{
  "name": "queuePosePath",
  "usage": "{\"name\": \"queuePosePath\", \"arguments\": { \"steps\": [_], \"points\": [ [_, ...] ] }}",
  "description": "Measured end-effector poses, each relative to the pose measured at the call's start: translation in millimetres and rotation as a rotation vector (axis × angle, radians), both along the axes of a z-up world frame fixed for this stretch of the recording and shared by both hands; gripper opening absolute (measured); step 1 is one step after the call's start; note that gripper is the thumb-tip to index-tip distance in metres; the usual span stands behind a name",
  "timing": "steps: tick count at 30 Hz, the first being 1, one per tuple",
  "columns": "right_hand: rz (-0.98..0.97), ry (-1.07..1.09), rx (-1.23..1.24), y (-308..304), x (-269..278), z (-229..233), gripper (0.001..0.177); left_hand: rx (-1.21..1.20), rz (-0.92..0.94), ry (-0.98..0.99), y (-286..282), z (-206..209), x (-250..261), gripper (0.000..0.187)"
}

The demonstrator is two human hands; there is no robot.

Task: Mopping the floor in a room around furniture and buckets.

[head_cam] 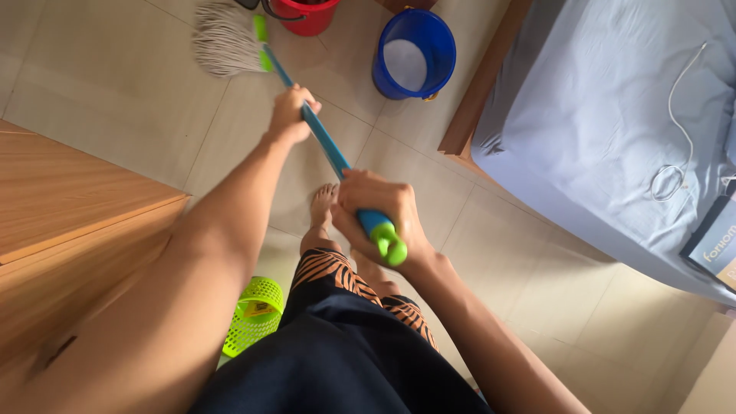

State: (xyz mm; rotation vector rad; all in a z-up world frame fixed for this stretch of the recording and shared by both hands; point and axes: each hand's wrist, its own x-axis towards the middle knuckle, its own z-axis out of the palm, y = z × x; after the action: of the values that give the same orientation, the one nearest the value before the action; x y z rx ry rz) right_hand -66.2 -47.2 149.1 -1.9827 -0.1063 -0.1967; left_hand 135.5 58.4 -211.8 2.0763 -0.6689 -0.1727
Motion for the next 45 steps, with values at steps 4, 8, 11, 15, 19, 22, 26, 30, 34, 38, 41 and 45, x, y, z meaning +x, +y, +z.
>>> {"name": "queuePosePath", "arguments": {
  "steps": [4,8,11,15,19,22,26,30,34,38,41,45],
  "points": [
    [0.053,0.026,-0.029,1,-20,38,0.015,-0.085,-0.037,0.073,-27,38,-52,0.018],
    [0.076,0.027,-0.011,-18,-30,63,0.021,-0.098,0.009,0.145,-59,82,-86,0.024],
    [0.096,0.003,-0.003,-43,-42,94,0.023,-0.096,0.080,0.099,-81,135,-112,0.031],
    [0.111,-0.027,0.059,-74,-65,157,0.022,-0.122,0.031,0.025,-103,181,-137,0.041],
    [-0.027,-0.011,0.295,-97,-120,182,0.021,-0.097,0.046,-0.056,-111,235,-172,0.040],
    [-0.070,0.007,0.396,-98,-147,179,0.021,-0.009,-0.069,0.231,-104,254,-191,0.036],
    [-0.127,0.062,0.184,-78,-168,126,0.020,0.243,-0.229,0.237,-88,202,-204,0.038],
    [-0.149,0.222,0.139,-66,-197,94,0.020,0.500,-0.369,0.218,-72,150,-209,0.024],
    [-0.212,0.371,0.187,-67,-234,73,0.017,0.652,-0.545,0.077,-79,128,-197,0.013],
    [-0.251,0.392,0.189,-40,-239,27,0.008,0.821,-0.550,0.099,-78,53,-176,0.012],
    [-0.231,0.321,0.139,-17,-208,-3,0.007,0.838,-0.455,0.052,-70,8,-136,0.012],
    [-0.310,0.244,0.192,-18,-189,-6,0.006,0.666,-0.474,-0.215,-67,10,-95,0.007]
  ]
}}
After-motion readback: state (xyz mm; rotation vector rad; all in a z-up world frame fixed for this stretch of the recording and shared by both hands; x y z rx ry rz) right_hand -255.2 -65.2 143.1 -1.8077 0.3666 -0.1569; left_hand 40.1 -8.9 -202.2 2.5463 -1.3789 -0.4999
